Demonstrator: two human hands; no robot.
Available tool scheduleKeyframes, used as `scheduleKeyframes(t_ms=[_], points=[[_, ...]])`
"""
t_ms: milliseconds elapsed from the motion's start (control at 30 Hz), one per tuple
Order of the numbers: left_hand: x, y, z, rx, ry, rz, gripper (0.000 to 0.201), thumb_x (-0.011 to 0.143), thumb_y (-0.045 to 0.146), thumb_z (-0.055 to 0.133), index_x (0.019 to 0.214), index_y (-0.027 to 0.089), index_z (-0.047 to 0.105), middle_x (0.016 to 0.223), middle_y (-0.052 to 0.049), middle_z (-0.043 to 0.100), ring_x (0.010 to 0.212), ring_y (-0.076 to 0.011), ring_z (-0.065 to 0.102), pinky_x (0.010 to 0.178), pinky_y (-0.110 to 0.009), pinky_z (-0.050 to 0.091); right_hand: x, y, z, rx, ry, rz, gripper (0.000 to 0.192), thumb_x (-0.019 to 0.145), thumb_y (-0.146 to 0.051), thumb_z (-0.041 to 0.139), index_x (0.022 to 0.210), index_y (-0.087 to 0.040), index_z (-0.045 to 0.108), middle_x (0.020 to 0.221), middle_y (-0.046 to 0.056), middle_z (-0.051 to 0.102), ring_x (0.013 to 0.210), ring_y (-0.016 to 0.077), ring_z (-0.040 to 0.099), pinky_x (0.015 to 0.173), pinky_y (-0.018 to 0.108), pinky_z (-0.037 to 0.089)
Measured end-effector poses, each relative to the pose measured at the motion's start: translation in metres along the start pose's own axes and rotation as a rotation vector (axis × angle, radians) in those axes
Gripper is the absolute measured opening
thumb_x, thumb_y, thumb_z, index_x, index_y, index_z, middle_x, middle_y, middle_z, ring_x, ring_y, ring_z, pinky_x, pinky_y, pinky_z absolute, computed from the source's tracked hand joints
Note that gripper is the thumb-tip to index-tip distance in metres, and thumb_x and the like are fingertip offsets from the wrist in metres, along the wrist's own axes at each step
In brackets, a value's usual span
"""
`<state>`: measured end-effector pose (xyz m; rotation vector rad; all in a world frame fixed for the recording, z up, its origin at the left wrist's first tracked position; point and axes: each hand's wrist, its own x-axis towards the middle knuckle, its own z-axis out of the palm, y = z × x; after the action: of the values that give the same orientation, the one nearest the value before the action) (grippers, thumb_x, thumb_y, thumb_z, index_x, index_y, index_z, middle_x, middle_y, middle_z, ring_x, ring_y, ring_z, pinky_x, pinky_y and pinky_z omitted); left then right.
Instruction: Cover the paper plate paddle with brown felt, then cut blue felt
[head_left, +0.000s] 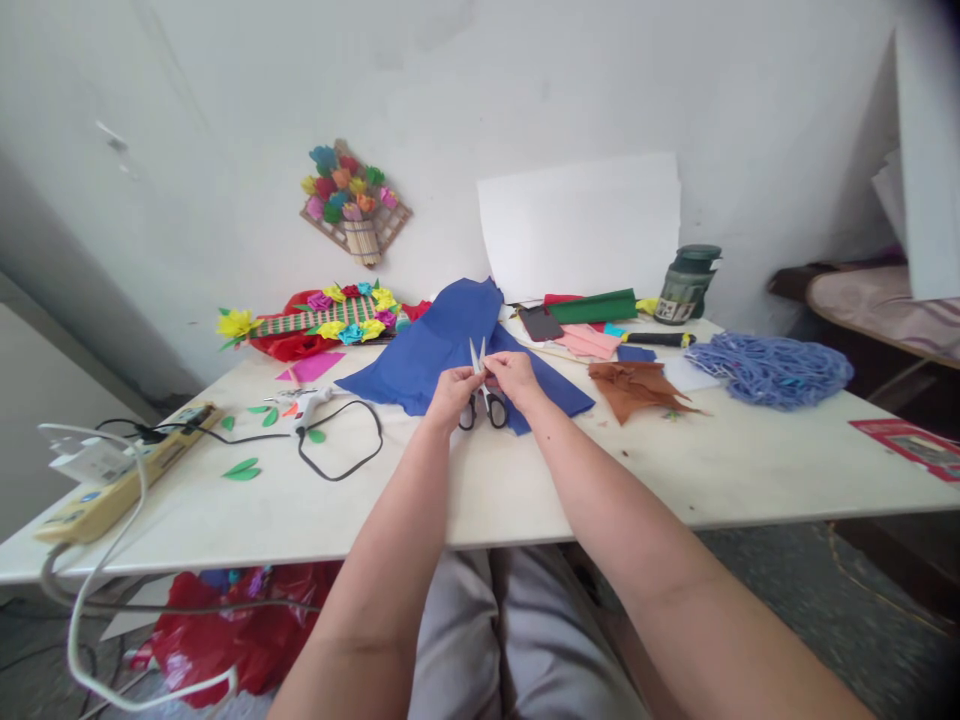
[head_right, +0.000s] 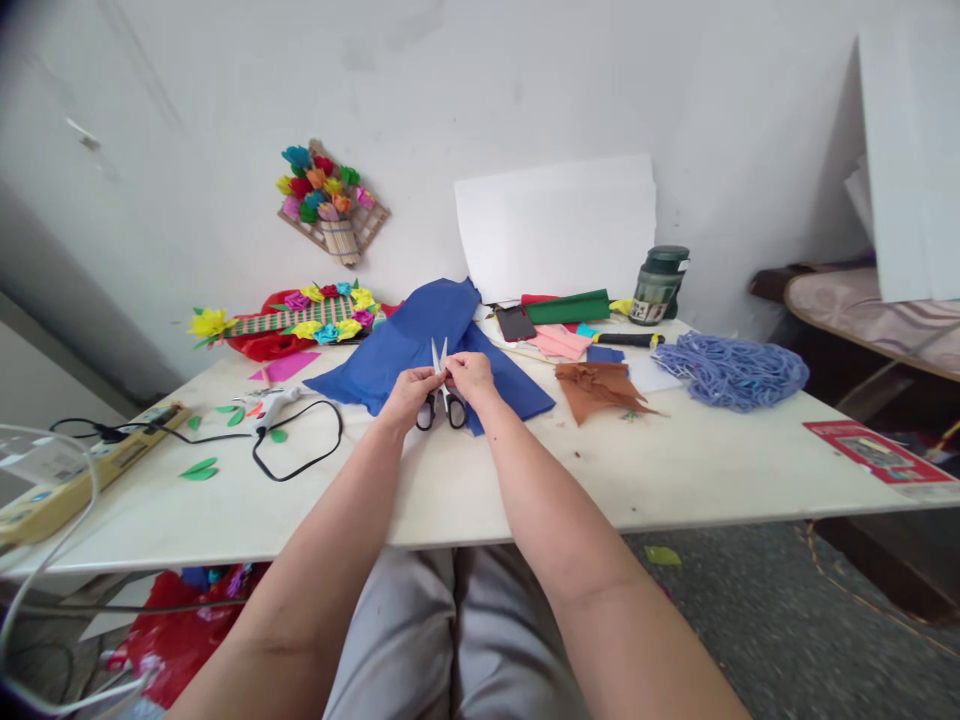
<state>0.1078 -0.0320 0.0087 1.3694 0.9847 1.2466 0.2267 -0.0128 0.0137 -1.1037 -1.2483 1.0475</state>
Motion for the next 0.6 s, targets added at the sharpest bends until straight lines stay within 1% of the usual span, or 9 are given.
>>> scheduleKeyframes(t_ms=[133, 267, 333, 400, 467, 600], points=[[0.0012, -0.0022, -0.001, 0.009, 0.006, -0.006, 0.032, 0.061, 0.042, 0.071, 0.055, 0.014, 0.056, 0.046, 0.002, 0.051, 0.037, -0.0053, 0.041, 0.037, -0.018, 0.029, 0.0035, 0.0031, -0.0003, -0.205, 0.022, -0.094, 0.015, 0.073, -0.017, 0.057, 0.061, -0.02, 0.066, 0.062, 0.001, 0.065, 0.068, 0.0176, 0.063, 0.059, 0.024, 0.047], [0.0013, -0.0018, -0.0006, -0.01, 0.009, -0.004, 0.033, 0.061, 0.042, 0.072, 0.054, 0.014, 0.055, 0.045, 0.003, 0.05, 0.036, -0.005, 0.04, 0.036, -0.018, 0.029, 0.0, -0.0017, 0.0, -0.506, 0.116, -0.163, 0.015, 0.076, -0.021, 0.056, 0.071, -0.023, 0.07, 0.073, 0.003, 0.069, 0.086, 0.0205, 0.063, 0.07, 0.025, 0.046], [0.0008, -0.0004, -0.0001, -0.035, 0.012, -0.017, 0.033, 0.059, 0.042, 0.073, 0.055, 0.014, 0.056, 0.045, 0.002, 0.052, 0.036, -0.0051, 0.041, 0.036, -0.018, 0.03, -0.0011, -0.0036, -0.0012, -0.594, 0.153, -0.195, 0.017, 0.079, -0.022, 0.054, 0.078, -0.023, 0.071, 0.081, 0.004, 0.07, 0.091, 0.0209, 0.062, 0.074, 0.027, 0.045], [-0.0001, 0.0013, -0.0001, -0.083, 0.005, -0.048, 0.033, 0.058, 0.042, 0.075, 0.059, 0.013, 0.059, 0.049, 0.0, 0.057, 0.038, -0.0057, 0.043, 0.036, -0.019, 0.032, -0.0001, -0.0036, -0.0034, -0.591, 0.177, -0.201, 0.02, 0.082, -0.023, 0.051, 0.086, -0.023, 0.07, 0.085, 0.005, 0.071, 0.09, 0.0198, 0.063, 0.075, 0.027, 0.045], [-0.0011, 0.0028, -0.0008, -0.143, -0.009, -0.075, 0.032, 0.057, 0.04, 0.076, 0.065, 0.012, 0.063, 0.057, -0.003, 0.063, 0.04, -0.0063, 0.046, 0.038, -0.019, 0.036, 0.0022, -0.0019, -0.0058, -0.513, 0.176, -0.172, 0.02, 0.084, -0.026, 0.05, 0.088, -0.023, 0.069, 0.085, 0.004, 0.071, 0.086, 0.0179, 0.063, 0.073, 0.027, 0.046], [-0.0019, 0.0048, -0.0035, -0.247, -0.023, -0.072, 0.034, 0.056, 0.035, 0.076, 0.077, 0.01, 0.067, 0.068, -0.006, 0.068, 0.047, -0.0076, 0.053, 0.042, -0.019, 0.041, 0.005, 0.0012, -0.0081, -0.269, 0.134, -0.067, 0.012, 0.076, -0.03, 0.06, 0.075, -0.019, 0.066, 0.074, 0.003, 0.069, 0.068, 0.0153, 0.063, 0.057, 0.023, 0.045]])
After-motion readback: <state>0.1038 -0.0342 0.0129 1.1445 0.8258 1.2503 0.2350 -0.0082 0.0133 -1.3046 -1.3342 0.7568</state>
